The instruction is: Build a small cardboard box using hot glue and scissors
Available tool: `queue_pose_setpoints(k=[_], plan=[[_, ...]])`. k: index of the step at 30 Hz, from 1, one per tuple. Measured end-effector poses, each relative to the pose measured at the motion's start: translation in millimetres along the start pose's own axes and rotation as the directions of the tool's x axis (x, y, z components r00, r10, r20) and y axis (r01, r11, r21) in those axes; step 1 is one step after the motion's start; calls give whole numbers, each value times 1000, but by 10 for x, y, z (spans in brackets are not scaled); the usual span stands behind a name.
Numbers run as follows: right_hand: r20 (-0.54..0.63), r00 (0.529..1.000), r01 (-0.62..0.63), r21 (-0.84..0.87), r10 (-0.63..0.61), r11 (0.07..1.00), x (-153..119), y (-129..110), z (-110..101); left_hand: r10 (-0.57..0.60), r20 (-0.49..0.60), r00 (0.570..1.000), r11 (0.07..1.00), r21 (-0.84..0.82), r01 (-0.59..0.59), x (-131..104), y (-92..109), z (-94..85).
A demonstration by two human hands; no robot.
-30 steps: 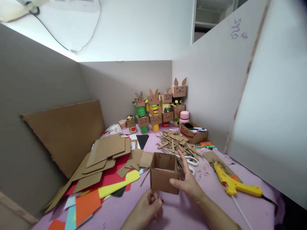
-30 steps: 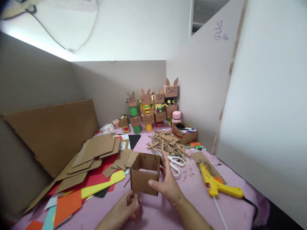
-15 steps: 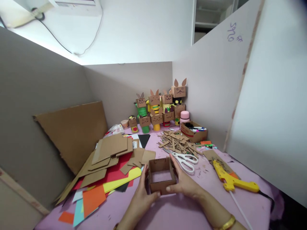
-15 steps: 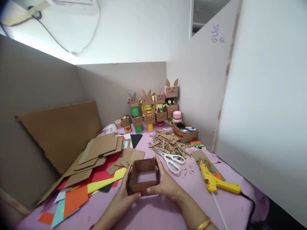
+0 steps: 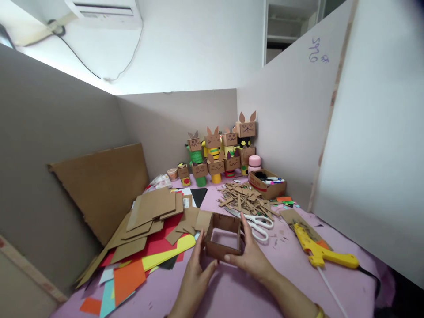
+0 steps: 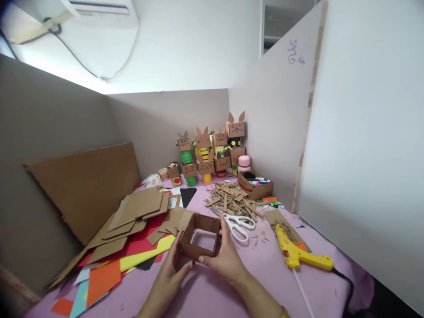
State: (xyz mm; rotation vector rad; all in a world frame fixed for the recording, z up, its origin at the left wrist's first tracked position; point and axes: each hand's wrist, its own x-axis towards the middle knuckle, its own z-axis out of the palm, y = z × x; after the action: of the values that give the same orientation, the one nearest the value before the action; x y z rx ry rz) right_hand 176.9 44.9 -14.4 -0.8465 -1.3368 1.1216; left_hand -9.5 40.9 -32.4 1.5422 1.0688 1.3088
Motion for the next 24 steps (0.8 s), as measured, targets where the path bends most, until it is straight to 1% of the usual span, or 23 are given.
queue_pose_setpoints(k=[2,5,7,9,10,12,15,16,17,20,21,22,24], plan=[[-37,999,6,-42,-8,999,-17,27,26,-8,-98,995,999,41,12,14,-31,-7],[0,1000,-1,-82,1,997,-28,66,18,-9,-215,976,997,75,26,57,-20,-60],[-15,1000,-13,-85,11,996,-19,84,-4,-7,-267,964,996,89,32,72,9,-99],[-49,998,-31,-84,27,996,-2,95,-21,-5,-277,961,995,92,32,61,32,-111],[-59,998,-41,-84,36,996,6,98,-26,-1,-261,965,995,93,26,46,38,-104],[-53,998,-47,-80,42,996,18,93,-30,9,-189,982,994,105,11,9,45,-68],[1,1000,-14,-67,14,998,18,63,-36,9,-77,997,989,147,3,-30,96,-4],[18,1000,-2,-63,3,998,16,51,-42,-1,-58,998,993,122,8,-34,132,8],[31,1000,7,-56,-5,998,12,41,-50,-16,-47,999,998,63,19,-34,176,13],[68,998,-2,-2,2,1000,-3,29,-77,-91,-4,996,977,-196,88,-25,309,-2],[97,995,-16,32,13,999,-10,30,-82,-113,19,993,962,-249,114,-23,338,-10],[134,991,-34,70,24,997,-18,32,-83,-124,40,991,953,-275,131,-22,354,-15],[213,976,-76,138,45,987,-35,31,-76,-115,67,991,954,-272,129,-21,349,-16]])
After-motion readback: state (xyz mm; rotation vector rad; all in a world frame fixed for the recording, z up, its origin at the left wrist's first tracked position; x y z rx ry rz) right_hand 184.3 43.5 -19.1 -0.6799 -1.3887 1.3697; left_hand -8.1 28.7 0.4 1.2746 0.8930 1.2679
